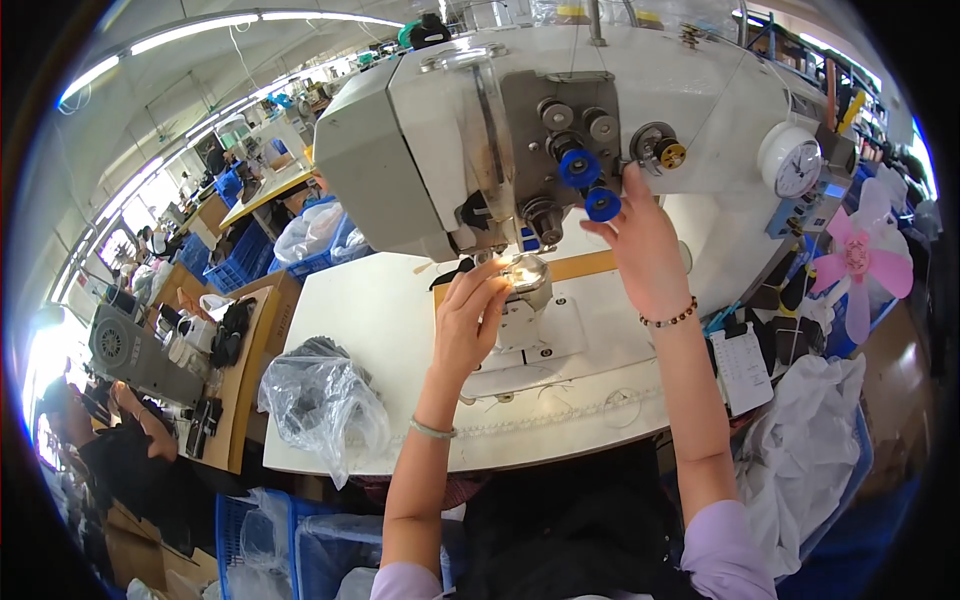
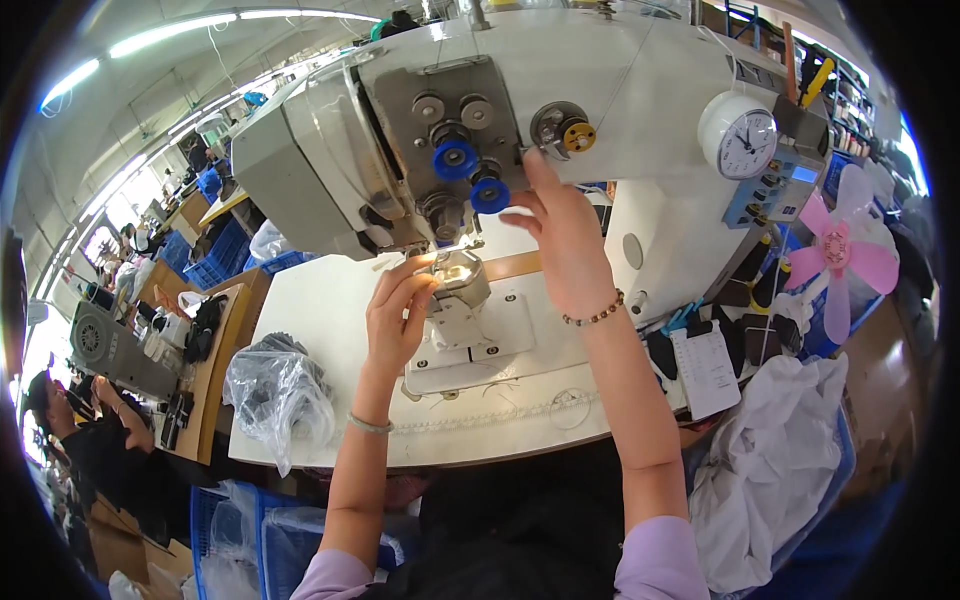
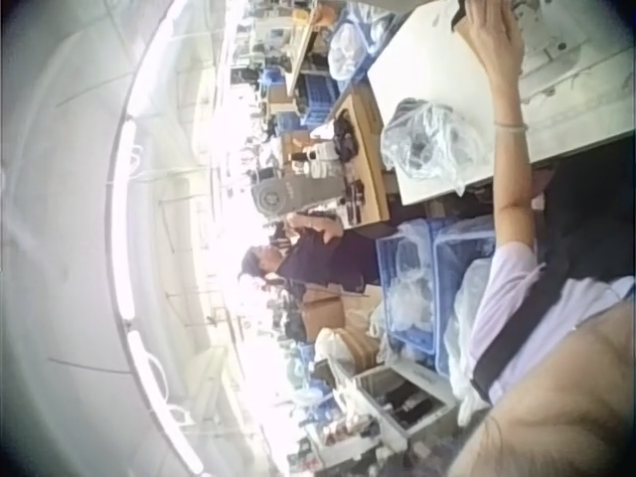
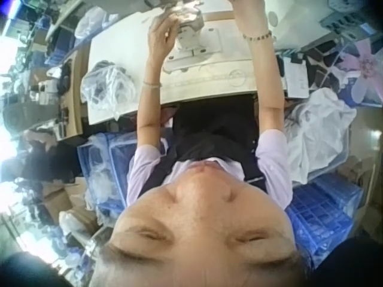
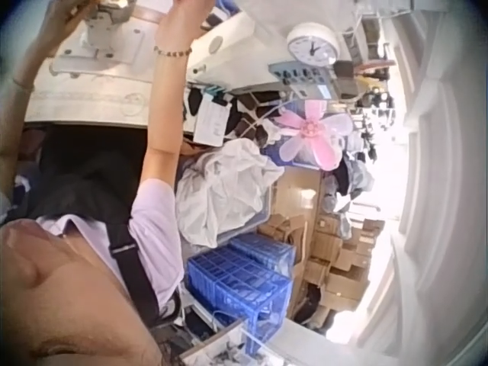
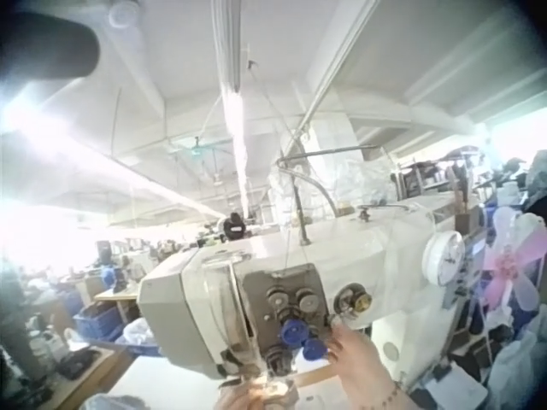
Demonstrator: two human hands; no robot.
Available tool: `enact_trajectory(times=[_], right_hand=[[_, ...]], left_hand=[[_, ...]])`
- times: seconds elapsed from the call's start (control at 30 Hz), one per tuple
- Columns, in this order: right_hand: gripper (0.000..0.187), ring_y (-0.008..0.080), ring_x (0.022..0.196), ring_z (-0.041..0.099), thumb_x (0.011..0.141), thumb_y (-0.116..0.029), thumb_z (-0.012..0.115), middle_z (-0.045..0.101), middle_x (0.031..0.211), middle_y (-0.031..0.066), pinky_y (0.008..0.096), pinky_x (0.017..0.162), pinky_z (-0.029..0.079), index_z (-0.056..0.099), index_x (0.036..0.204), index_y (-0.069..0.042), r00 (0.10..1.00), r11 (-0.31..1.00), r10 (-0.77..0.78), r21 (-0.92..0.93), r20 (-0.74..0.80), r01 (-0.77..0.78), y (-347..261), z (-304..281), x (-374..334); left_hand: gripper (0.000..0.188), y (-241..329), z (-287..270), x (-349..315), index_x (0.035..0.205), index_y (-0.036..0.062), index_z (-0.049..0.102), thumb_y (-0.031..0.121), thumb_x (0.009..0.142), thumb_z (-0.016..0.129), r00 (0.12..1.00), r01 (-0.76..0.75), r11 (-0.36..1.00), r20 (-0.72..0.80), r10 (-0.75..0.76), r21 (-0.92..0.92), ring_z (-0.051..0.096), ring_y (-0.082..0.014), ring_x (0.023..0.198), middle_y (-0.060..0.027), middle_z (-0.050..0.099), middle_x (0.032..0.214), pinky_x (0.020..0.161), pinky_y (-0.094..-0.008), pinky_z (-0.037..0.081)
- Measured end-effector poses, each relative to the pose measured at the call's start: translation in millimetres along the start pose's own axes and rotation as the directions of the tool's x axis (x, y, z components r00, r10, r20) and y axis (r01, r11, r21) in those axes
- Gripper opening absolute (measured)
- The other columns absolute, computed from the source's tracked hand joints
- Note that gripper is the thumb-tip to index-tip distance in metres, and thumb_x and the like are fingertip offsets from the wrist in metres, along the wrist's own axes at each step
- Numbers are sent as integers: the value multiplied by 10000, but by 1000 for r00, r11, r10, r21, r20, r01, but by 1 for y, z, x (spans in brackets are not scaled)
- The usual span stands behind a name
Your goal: Operating a heavy-duty sewing machine to stitch shoe components and sorting finished pieces.
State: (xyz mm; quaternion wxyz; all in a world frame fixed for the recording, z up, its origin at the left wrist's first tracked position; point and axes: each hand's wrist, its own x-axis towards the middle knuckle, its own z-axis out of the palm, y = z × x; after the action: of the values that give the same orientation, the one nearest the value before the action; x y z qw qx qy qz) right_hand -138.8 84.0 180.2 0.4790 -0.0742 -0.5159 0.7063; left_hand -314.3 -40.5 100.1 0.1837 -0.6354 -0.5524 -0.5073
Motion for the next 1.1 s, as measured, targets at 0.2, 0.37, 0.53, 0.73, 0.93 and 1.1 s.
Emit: enact_trajectory(times=[0.2, 0.37, 0.53, 0.73, 0.93, 1.1], right_hand=[[457, 149, 1033, 549, 941, -406, 517, 591, 1108, 39, 342, 936, 428, 534, 1147, 1, 981, 979, -188, 65, -49, 191, 10, 7, 5], [444, 144, 1040, 542, 928, -396, 544, 591, 1128, 44, 333, 948, 400, 549, 1140, -6, 959, 967, -204, 115, -197, 229, 19, 11, 5], [455, 149, 1059, 522, 921, -408, 548, 588, 1123, 40, 360, 979, 368, 554, 1134, -6, 965, 952, -256, 157, -62, 263, 13, 15, -2], [462, 162, 1057, 523, 926, -413, 537, 588, 1118, 45, 368, 995, 363, 551, 1131, 1, 973, 969, -213, 105, -92, 222, 8, 19, -3], [405, 156, 1034, 531, 958, -392, 482, 597, 1083, 42, 368, 986, 383, 562, 1107, -24, 976, 968, -199, 139, -88, 209, 10, 17, -3], [377, 119, 826, 564, 963, -371, 489, 608, 1007, 43, 291, 701, 503, 565, 1063, -15, 985, 990, -137, -36, -101, 134, 11, 1, 0]], left_hand=[[90, 5, -4, 13, 949, 1, 610, 4, 866, 575, 997, 9, 995, 75, -1, -99, 596, -195, 735, -97, 617, 939, 652, -289, 478], [43, 14, 1, 3, 890, -14, 563, 1, 896, 523, 974, 187, 962, 162, -156, -201, 552, -157, 646, -81, 538, 781, 587, -280, 442], [71, 31, -19, -73, 902, -17, 562, 36, 914, 516, 798, 472, 843, 531, -285, -257, 597, -150, 690, -86, 578, 742, 624, -273, 473], [216, 84, -78, -207, 960, 44, 583, 163, 800, 668, 581, 675, 737, 631, -514, -20, 604, -380, 824, -229, 594, 929, 698, -446, 471], [59, 110, -99, -285, 828, 3, 551, 40, 866, 524, 616, 655, 741, 465, -637, 148, 548, -390, 690, -209, 561, 737, 613, -432, 449], [99, 98, -91, -329, 828, 5, 565, 76, 885, 523, 590, 616, 755, 505, -631, 224, 550, -374, 668, -211, 575, 729, 609, -408, 452]])
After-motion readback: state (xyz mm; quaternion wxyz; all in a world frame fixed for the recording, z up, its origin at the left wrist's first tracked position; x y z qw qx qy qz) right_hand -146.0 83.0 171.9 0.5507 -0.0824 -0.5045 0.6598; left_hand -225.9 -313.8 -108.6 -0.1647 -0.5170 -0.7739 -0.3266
